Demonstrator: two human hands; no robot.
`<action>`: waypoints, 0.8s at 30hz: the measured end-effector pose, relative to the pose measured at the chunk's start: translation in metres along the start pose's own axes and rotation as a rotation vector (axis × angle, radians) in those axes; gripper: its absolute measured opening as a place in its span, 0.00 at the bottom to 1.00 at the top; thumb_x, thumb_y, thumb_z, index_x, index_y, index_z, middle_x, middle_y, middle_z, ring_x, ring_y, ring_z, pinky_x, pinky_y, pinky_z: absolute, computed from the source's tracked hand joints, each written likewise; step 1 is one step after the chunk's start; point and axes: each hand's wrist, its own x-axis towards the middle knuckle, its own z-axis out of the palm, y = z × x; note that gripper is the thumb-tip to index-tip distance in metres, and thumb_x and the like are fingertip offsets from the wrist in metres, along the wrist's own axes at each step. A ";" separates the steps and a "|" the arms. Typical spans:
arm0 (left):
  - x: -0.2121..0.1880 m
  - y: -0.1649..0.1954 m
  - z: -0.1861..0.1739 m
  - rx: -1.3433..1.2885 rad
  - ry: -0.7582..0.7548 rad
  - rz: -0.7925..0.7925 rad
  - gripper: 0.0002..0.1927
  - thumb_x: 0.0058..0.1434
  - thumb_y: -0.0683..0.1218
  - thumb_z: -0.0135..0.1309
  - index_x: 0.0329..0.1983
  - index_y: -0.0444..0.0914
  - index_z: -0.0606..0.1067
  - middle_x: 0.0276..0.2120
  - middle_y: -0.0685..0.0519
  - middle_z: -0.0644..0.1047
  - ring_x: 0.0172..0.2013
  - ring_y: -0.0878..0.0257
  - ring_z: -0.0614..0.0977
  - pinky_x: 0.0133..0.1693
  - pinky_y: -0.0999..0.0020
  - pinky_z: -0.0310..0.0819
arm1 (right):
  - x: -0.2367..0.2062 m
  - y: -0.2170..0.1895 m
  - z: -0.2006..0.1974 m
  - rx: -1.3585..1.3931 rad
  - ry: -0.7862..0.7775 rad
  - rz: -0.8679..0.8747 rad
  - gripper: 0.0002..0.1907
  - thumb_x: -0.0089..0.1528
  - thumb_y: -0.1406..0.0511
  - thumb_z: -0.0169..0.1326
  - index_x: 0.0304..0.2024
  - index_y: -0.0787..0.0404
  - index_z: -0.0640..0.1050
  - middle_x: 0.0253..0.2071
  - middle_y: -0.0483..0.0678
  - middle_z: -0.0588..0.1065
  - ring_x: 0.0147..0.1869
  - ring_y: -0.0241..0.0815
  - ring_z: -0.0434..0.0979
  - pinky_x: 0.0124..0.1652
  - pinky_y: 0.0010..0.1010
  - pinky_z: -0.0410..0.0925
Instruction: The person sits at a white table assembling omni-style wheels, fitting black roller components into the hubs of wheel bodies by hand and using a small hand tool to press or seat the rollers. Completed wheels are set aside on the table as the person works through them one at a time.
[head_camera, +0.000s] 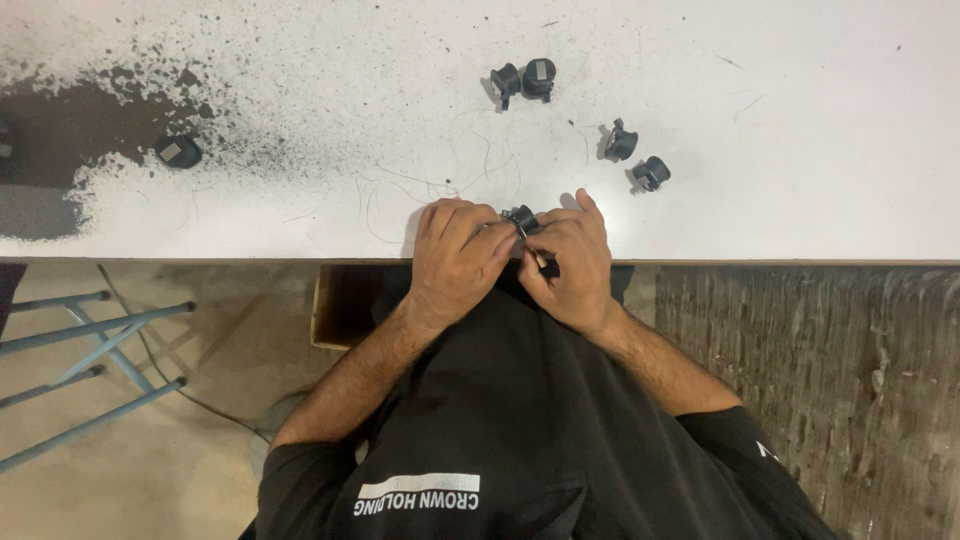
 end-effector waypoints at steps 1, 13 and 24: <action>0.000 0.000 0.000 0.000 -0.001 0.001 0.11 0.59 0.41 0.68 0.42 0.39 0.79 0.45 0.55 0.74 0.48 0.56 0.75 0.53 0.55 0.69 | 0.000 0.000 0.000 0.001 -0.004 0.000 0.15 0.55 0.74 0.65 0.41 0.60 0.74 0.37 0.48 0.75 0.55 0.50 0.78 0.72 0.58 0.56; 0.001 -0.002 0.002 0.002 -0.009 -0.034 0.10 0.59 0.42 0.68 0.42 0.40 0.79 0.43 0.55 0.74 0.47 0.56 0.76 0.53 0.56 0.69 | 0.000 0.000 -0.002 0.009 -0.023 0.010 0.15 0.55 0.75 0.64 0.41 0.60 0.74 0.37 0.47 0.76 0.56 0.50 0.78 0.72 0.58 0.56; 0.005 0.000 -0.005 -0.046 -0.085 -0.149 0.08 0.58 0.42 0.67 0.39 0.42 0.80 0.40 0.57 0.76 0.46 0.59 0.75 0.54 0.56 0.64 | -0.001 0.001 -0.001 0.005 -0.031 0.015 0.15 0.55 0.74 0.65 0.41 0.60 0.75 0.36 0.47 0.75 0.56 0.50 0.78 0.72 0.58 0.56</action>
